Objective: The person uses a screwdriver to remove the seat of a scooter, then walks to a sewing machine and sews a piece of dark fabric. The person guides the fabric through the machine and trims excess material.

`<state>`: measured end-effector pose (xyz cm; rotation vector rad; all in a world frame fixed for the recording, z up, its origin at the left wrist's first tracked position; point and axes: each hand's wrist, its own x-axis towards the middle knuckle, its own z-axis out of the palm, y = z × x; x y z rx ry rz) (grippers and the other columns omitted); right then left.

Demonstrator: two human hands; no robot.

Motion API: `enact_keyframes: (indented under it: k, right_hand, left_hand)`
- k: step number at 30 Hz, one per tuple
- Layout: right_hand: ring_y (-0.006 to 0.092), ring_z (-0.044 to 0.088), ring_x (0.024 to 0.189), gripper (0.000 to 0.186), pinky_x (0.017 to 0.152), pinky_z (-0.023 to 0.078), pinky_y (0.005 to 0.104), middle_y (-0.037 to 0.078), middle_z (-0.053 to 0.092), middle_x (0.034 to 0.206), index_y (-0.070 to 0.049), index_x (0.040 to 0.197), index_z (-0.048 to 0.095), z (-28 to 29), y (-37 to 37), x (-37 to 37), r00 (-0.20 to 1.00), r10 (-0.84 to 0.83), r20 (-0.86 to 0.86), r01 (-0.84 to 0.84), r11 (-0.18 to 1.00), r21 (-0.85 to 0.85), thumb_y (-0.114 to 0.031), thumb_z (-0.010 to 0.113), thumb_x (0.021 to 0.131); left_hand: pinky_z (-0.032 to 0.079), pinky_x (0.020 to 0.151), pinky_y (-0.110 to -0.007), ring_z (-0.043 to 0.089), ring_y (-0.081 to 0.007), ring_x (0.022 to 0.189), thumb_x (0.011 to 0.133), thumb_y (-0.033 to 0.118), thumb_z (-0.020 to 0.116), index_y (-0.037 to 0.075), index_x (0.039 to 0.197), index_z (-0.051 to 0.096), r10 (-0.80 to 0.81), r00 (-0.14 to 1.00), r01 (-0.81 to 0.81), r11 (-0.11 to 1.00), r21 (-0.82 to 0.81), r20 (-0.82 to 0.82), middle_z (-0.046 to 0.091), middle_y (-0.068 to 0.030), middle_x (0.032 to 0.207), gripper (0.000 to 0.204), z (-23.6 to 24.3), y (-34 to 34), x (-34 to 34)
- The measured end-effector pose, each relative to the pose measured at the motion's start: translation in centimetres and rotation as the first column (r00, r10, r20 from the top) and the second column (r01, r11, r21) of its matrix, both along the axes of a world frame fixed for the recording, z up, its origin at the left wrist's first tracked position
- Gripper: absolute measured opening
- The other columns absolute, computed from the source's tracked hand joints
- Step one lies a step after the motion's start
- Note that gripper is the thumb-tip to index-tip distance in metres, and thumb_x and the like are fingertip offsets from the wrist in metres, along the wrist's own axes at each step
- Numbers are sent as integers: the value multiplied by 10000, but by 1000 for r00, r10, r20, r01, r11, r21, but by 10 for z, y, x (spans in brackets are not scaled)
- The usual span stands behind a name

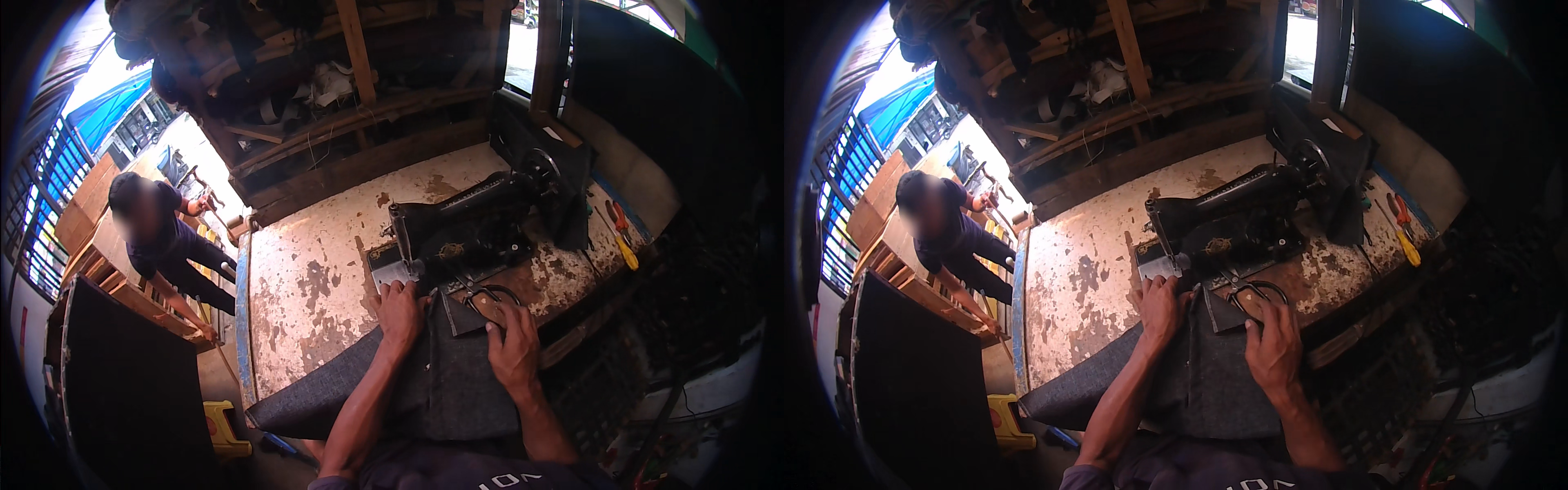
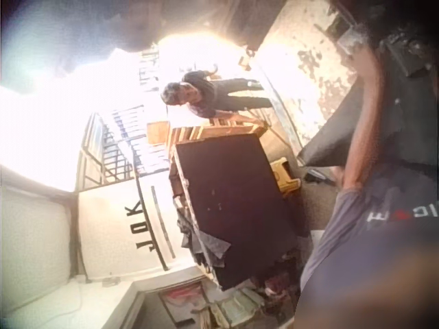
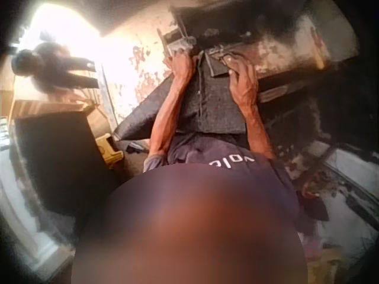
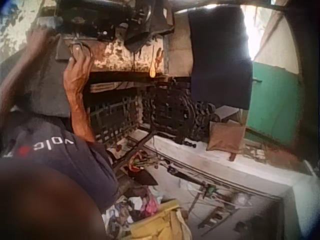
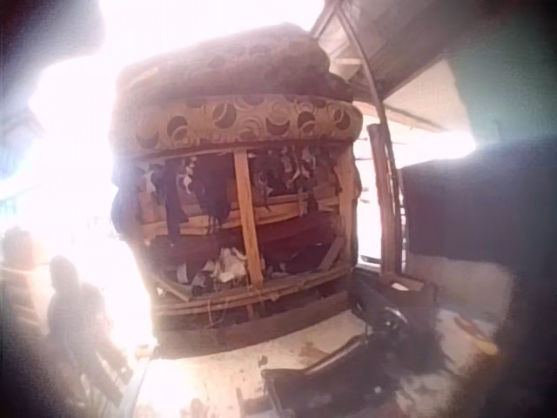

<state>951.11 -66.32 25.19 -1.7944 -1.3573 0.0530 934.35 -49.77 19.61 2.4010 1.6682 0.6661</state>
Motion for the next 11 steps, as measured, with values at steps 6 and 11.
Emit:
enact_keyframes:
  k: [6,11]
  right_hand:
    - [367,600,1254,426,1000,488,512,168,632,1349,-84,1358,641,-21,56,-40,910,416,-9,-412,899,-147,-200,702,952]
    - [340,532,1373,672,1134,401,529,152,603,1436,-175,1544,537,-61,67,-36,863,428,270,-371,898,-237,-351,751,931]
  left_hand:
    - [360,1027,-615,562,-349,1230,868,418,826,86,1149,757,-17,997,9,993,-114,-74,655,-127,1195,441,5,7,-11]
    - [337,1065,-642,517,-387,1347,884,419,822,93,1334,667,-76,993,57,980,-188,-94,635,-168,1296,578,9,12,-30]
